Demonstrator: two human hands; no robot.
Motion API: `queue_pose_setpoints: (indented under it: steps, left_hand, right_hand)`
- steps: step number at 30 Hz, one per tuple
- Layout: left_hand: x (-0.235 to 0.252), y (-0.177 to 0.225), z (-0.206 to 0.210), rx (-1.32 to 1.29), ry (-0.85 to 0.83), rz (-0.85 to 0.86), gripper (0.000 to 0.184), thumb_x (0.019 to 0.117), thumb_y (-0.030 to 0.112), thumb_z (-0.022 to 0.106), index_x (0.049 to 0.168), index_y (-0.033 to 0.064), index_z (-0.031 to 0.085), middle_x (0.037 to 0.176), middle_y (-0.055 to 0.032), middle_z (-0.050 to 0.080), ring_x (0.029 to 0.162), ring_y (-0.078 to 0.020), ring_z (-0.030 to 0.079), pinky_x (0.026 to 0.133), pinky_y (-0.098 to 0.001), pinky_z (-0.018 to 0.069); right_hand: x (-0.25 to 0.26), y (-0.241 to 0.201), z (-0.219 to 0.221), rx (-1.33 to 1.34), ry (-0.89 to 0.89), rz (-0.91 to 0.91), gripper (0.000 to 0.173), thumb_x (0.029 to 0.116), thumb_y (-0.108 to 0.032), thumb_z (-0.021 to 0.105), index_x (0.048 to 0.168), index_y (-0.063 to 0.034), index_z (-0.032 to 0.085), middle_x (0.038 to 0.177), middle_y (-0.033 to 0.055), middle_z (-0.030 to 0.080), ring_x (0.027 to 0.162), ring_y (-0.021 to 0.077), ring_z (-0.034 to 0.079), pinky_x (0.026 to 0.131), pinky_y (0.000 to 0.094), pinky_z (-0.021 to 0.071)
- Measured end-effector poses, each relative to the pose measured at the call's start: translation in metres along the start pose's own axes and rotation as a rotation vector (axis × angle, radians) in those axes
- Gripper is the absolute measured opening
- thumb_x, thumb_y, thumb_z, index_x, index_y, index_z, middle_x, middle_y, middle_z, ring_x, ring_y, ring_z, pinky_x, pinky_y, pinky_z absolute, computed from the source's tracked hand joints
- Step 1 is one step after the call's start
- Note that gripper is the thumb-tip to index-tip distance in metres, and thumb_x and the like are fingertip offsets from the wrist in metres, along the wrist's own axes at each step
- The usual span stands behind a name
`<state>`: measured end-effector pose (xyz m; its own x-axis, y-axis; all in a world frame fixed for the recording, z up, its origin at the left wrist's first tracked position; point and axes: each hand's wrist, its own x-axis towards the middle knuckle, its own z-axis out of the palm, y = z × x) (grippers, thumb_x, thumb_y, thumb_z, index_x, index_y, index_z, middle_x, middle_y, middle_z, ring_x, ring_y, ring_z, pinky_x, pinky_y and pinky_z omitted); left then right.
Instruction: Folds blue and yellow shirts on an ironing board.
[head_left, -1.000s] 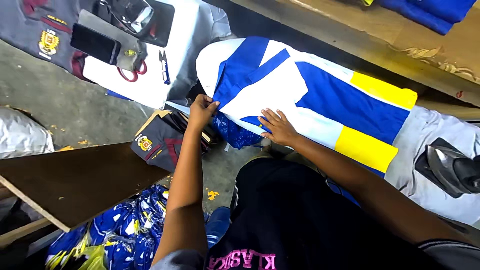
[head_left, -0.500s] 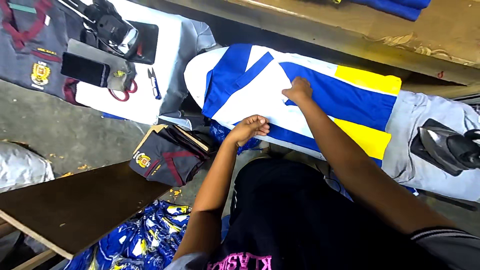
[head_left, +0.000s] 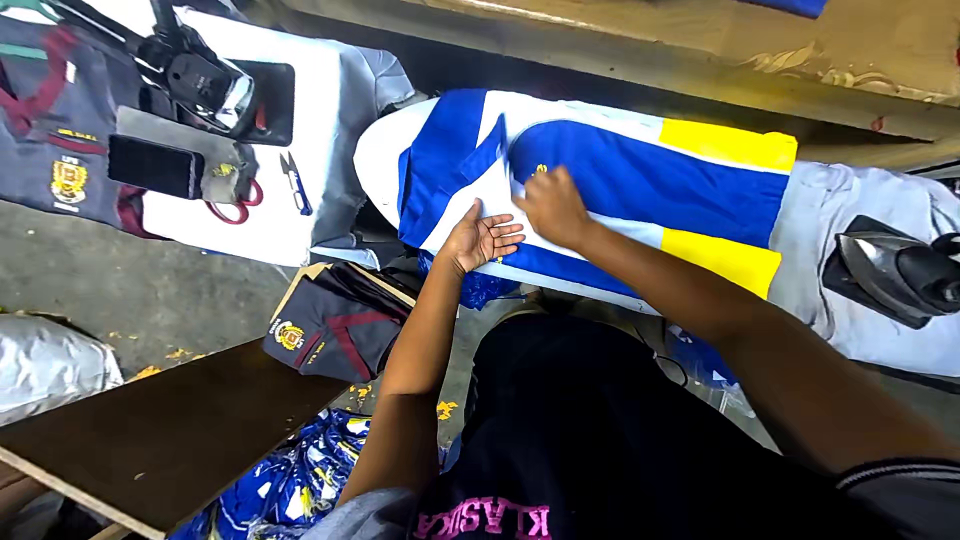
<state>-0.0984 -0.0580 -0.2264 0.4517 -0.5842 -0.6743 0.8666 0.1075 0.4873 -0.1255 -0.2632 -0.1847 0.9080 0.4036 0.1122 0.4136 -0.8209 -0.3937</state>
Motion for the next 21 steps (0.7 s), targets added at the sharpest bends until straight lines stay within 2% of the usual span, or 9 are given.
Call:
queue_pose_setpoints:
  steps: [2, 3, 5, 8, 11, 13, 16, 19, 21]
  left_hand:
    - [-0.013, 0.001, 0.007, -0.047, 0.123, 0.058, 0.068, 0.1070, 0.057, 0.005, 0.121, 0.0138, 0.056, 0.100, -0.0065, 0.072, 0.089, -0.0194, 0.071, 0.076, -0.0367, 0.0604]
    - [-0.026, 0.002, 0.018, -0.016, 0.282, 0.116, 0.057, 0.1109, 0.042, 0.009, 0.117, 0.0138, 0.057, 0.097, -0.0034, 0.069, 0.086, -0.0120, 0.067, 0.073, -0.0289, 0.0574]
    - [-0.051, 0.008, 0.035, 0.166, 0.468, 0.275, 0.043, 0.1139, 0.011, 0.019, 0.140, -0.0025, 0.051, 0.123, -0.0127, 0.064, 0.107, -0.0103, 0.060, 0.095, -0.0246, 0.0478]
    - [-0.034, 0.010, 0.013, 0.016, 0.353, 0.426, 0.048, 0.1136, 0.035, 0.013, 0.122, 0.0164, 0.056, 0.100, 0.0043, 0.070, 0.090, -0.0002, 0.066, 0.078, -0.0211, 0.0577]
    - [-0.033, 0.034, -0.005, -0.046, 0.235, 0.311, 0.072, 0.1043, 0.068, 0.011, 0.125, 0.0185, 0.060, 0.104, -0.0005, 0.075, 0.096, -0.0126, 0.072, 0.082, -0.0376, 0.0615]
    - [-0.037, 0.051, -0.004, 0.172, 0.279, 0.288, 0.054, 0.1109, 0.050, 0.021, 0.130, 0.0143, 0.056, 0.107, 0.0000, 0.072, 0.098, -0.0110, 0.070, 0.087, -0.0352, 0.0598]
    - [-0.022, 0.063, -0.003, 0.602, 0.497, 0.432, 0.015, 0.1041, 0.012, 0.055, 0.114, 0.0025, 0.060, 0.096, -0.0022, 0.065, 0.086, -0.0078, 0.064, 0.081, -0.0298, 0.0548]
    - [-0.001, 0.063, 0.002, 1.100, 0.700, 0.489, 0.030, 0.1021, 0.012, 0.059, 0.124, -0.0082, 0.060, 0.112, -0.0237, 0.068, 0.105, -0.0302, 0.067, 0.097, -0.0485, 0.0507]
    - [0.009, 0.052, 0.005, 1.286, 0.823, 0.479, 0.039, 0.1047, 0.016, 0.054, 0.136, -0.0059, 0.055, 0.124, -0.0287, 0.066, 0.117, -0.0420, 0.064, 0.102, -0.0593, 0.0478]
  right_hand:
    - [-0.034, -0.016, 0.011, 0.038, -0.040, -0.234, 0.027, 0.0919, 0.003, 0.065, 0.114, -0.0085, 0.075, 0.096, 0.0211, 0.069, 0.097, 0.0436, 0.067, 0.093, 0.0651, 0.0465]
    - [-0.050, -0.018, 0.017, 0.060, -0.070, -0.278, 0.034, 0.0907, 0.000, 0.068, 0.121, -0.0128, 0.075, 0.100, 0.0182, 0.070, 0.100, 0.0405, 0.067, 0.096, 0.0639, 0.0468]
    - [-0.076, -0.015, 0.024, 0.116, -0.131, -0.268, 0.044, 0.0896, -0.006, 0.068, 0.132, -0.0148, 0.070, 0.118, 0.0184, 0.070, 0.116, 0.0397, 0.064, 0.105, 0.0634, 0.0425]
    - [-0.100, -0.002, 0.027, 0.177, -0.056, -0.076, 0.044, 0.0872, -0.007, 0.063, 0.131, -0.0068, 0.070, 0.127, 0.0241, 0.067, 0.125, 0.0452, 0.059, 0.107, 0.0677, 0.0392]
    - [-0.114, 0.025, 0.025, 0.103, 0.055, 0.134, 0.041, 0.0888, -0.007, 0.057, 0.128, -0.0026, 0.070, 0.126, 0.0264, 0.066, 0.124, 0.0492, 0.058, 0.101, 0.0690, 0.0407]
    - [-0.119, 0.040, 0.024, 0.063, 0.117, 0.265, 0.037, 0.0914, -0.005, 0.056, 0.125, -0.0004, 0.070, 0.126, 0.0274, 0.066, 0.123, 0.0512, 0.057, 0.100, 0.0696, 0.0403]
    - [-0.125, 0.062, 0.017, 0.027, 0.158, 0.426, 0.028, 0.0948, -0.004, 0.057, 0.118, 0.0012, 0.073, 0.122, 0.0272, 0.067, 0.122, 0.0508, 0.058, 0.100, 0.0695, 0.0405]
    - [-0.143, 0.085, 0.000, 0.011, 0.131, 0.655, 0.028, 0.0936, 0.001, 0.057, 0.117, 0.0022, 0.073, 0.123, 0.0296, 0.066, 0.124, 0.0523, 0.055, 0.101, 0.0716, 0.0374]
    - [-0.164, 0.098, -0.017, -0.002, 0.109, 0.834, 0.031, 0.0929, 0.004, 0.056, 0.120, 0.0013, 0.072, 0.127, 0.0301, 0.065, 0.128, 0.0525, 0.053, 0.103, 0.0725, 0.0345]
